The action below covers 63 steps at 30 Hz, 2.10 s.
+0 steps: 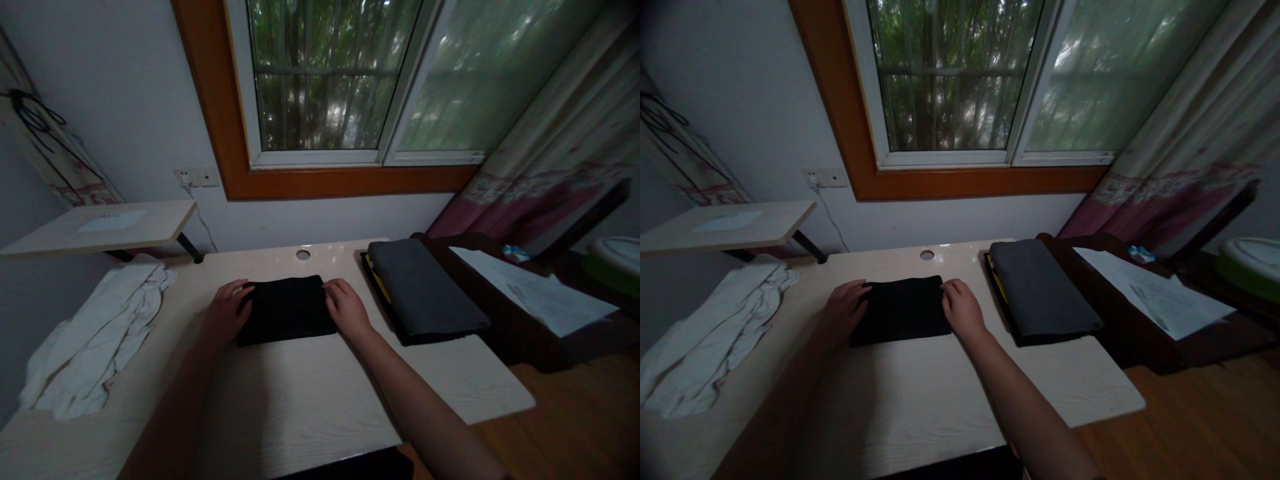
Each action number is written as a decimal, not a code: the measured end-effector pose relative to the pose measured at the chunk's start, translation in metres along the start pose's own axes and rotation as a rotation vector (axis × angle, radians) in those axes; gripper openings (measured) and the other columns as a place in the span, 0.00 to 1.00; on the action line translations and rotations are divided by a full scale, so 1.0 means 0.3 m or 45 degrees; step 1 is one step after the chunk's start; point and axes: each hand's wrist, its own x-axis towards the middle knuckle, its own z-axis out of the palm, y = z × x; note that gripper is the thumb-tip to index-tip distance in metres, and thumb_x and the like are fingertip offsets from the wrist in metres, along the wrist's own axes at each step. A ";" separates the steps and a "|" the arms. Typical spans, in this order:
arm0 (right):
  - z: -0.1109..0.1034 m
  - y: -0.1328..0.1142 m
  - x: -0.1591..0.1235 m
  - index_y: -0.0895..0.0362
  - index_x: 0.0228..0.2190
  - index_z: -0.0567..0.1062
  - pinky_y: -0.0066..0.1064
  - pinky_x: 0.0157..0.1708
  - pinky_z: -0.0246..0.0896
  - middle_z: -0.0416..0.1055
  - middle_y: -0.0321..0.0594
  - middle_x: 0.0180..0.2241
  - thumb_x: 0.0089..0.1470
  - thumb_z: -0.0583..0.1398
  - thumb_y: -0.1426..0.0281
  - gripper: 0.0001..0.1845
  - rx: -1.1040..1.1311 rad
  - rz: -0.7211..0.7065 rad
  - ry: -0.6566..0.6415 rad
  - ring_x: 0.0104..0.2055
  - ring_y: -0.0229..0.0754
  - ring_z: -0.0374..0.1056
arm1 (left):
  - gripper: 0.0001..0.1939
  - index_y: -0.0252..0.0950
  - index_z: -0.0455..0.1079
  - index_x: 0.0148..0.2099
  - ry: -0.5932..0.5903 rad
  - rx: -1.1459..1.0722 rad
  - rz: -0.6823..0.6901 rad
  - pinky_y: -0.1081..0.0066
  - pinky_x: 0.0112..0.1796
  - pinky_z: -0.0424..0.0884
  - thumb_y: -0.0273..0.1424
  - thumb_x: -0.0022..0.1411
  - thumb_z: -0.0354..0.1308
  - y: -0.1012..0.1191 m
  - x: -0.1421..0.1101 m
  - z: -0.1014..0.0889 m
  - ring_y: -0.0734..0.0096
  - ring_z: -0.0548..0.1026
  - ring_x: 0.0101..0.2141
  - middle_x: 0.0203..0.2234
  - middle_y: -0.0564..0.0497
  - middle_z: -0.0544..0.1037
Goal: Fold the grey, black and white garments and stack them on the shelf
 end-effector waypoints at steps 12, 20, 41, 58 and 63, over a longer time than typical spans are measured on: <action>0.173 -0.206 0.050 0.58 0.62 0.69 0.48 0.69 0.50 0.59 0.48 0.68 0.67 0.55 0.65 0.25 -0.182 -0.284 -0.268 0.70 0.52 0.53 | 0.27 0.37 0.62 0.69 -0.322 0.304 0.024 0.44 0.66 0.54 0.37 0.72 0.48 0.200 0.036 0.122 0.50 0.60 0.68 0.68 0.41 0.64; 0.188 -0.185 0.044 0.52 0.63 0.69 0.53 0.70 0.46 0.56 0.43 0.70 0.68 0.54 0.60 0.25 -0.203 -0.237 -0.297 0.72 0.53 0.50 | 0.29 0.38 0.59 0.71 -0.308 0.318 0.002 0.48 0.67 0.51 0.43 0.73 0.45 0.148 0.006 0.136 0.52 0.59 0.68 0.69 0.41 0.62; 0.105 0.064 -0.004 0.52 0.66 0.64 0.52 0.69 0.50 0.56 0.44 0.70 0.69 0.52 0.59 0.28 -0.157 -0.158 -0.244 0.71 0.53 0.52 | 0.29 0.41 0.50 0.74 -0.375 0.316 -0.154 0.42 0.66 0.51 0.40 0.76 0.37 -0.068 -0.129 0.054 0.52 0.51 0.71 0.71 0.46 0.58; 0.060 0.135 0.007 0.52 0.53 0.75 0.45 0.58 0.61 0.75 0.44 0.51 0.66 0.55 0.67 0.17 0.136 -0.075 -0.036 0.55 0.49 0.67 | 0.31 0.38 0.57 0.71 -0.236 0.121 -0.218 0.48 0.68 0.51 0.25 0.68 0.42 -0.151 -0.153 0.064 0.59 0.61 0.68 0.66 0.43 0.67; 0.058 0.129 0.007 0.51 0.54 0.74 0.45 0.58 0.62 0.75 0.43 0.51 0.67 0.54 0.66 0.17 0.111 -0.076 -0.028 0.54 0.49 0.67 | 0.31 0.41 0.57 0.71 -0.253 0.092 -0.218 0.46 0.68 0.50 0.26 0.67 0.44 -0.132 -0.144 0.049 0.58 0.60 0.68 0.67 0.45 0.67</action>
